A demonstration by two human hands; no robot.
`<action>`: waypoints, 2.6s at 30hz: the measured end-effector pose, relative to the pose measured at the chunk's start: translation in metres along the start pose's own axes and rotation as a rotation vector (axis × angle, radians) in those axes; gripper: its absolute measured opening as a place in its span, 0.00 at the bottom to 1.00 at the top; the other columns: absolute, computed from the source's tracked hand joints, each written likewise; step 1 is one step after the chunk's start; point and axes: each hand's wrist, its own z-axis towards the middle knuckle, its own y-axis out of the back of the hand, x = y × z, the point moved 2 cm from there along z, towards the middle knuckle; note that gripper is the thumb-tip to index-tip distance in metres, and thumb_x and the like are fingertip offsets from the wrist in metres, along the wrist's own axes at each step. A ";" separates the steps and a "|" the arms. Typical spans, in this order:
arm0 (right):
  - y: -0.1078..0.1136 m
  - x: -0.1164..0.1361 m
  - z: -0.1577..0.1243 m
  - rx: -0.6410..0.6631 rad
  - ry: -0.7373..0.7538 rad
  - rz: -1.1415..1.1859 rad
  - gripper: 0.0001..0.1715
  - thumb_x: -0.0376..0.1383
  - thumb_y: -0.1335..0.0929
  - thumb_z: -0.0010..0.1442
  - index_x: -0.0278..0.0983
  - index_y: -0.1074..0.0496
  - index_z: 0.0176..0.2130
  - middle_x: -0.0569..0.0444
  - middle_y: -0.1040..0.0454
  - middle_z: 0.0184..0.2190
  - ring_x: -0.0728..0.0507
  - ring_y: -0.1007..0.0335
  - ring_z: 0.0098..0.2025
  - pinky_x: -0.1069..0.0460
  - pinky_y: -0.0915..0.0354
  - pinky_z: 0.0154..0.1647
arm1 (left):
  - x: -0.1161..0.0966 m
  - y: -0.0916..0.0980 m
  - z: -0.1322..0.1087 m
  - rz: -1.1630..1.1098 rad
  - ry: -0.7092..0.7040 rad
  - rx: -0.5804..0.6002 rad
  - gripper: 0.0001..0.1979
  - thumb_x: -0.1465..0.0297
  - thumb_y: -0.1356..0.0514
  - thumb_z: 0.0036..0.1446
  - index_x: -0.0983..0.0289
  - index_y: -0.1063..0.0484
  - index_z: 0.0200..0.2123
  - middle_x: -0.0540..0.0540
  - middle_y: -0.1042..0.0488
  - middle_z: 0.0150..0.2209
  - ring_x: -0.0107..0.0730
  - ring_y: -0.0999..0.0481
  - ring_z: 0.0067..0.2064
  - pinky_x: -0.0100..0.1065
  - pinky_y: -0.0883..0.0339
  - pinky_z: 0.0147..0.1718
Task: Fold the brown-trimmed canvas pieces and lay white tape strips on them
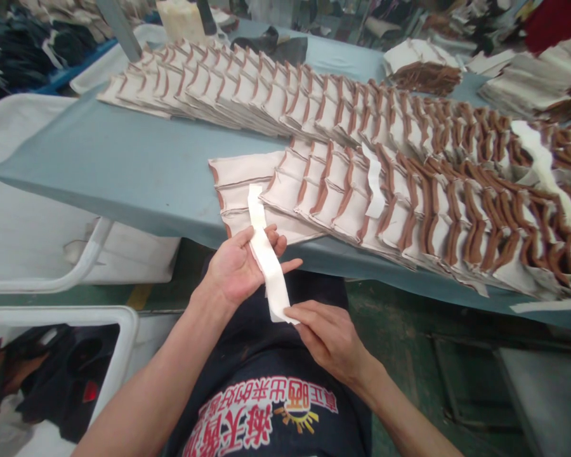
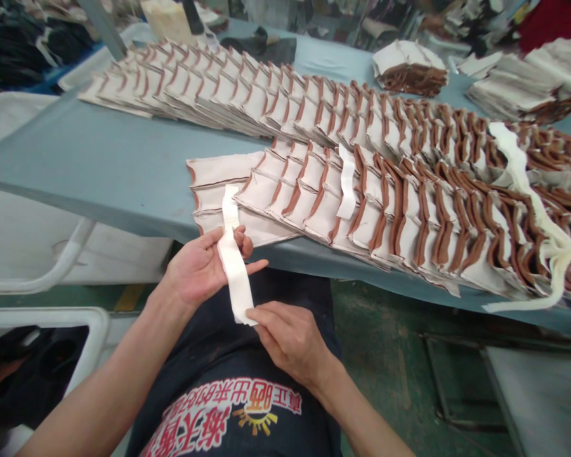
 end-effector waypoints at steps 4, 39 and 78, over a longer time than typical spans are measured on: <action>-0.001 0.002 0.003 0.046 -0.090 0.152 0.16 0.27 0.37 0.72 0.36 0.25 0.52 0.49 0.18 0.37 0.46 0.21 0.35 0.53 0.26 0.36 | -0.001 0.004 0.002 -0.006 0.018 -0.001 0.23 0.68 0.56 0.76 0.72 0.25 0.40 0.57 0.21 0.29 0.37 0.17 0.33 0.71 0.31 0.57; 0.024 -0.001 0.076 0.123 -0.278 0.100 0.06 0.31 0.30 0.66 0.40 0.29 0.35 0.56 0.21 0.30 0.47 0.24 0.30 0.54 0.29 0.32 | 0.006 0.029 0.012 0.216 -0.122 -0.064 0.20 0.66 0.52 0.73 0.70 0.23 0.37 0.56 0.24 0.25 0.30 0.25 0.20 0.29 0.29 0.19; 0.061 -0.049 0.230 -0.290 -0.381 0.170 0.09 0.36 0.27 0.59 0.40 0.30 0.31 0.61 0.26 0.20 0.51 0.31 0.19 0.57 0.34 0.18 | 0.019 0.040 0.004 0.676 -0.432 0.110 0.30 0.43 0.38 0.60 0.64 0.29 0.47 0.53 0.22 0.29 0.26 0.31 0.17 0.26 0.39 0.15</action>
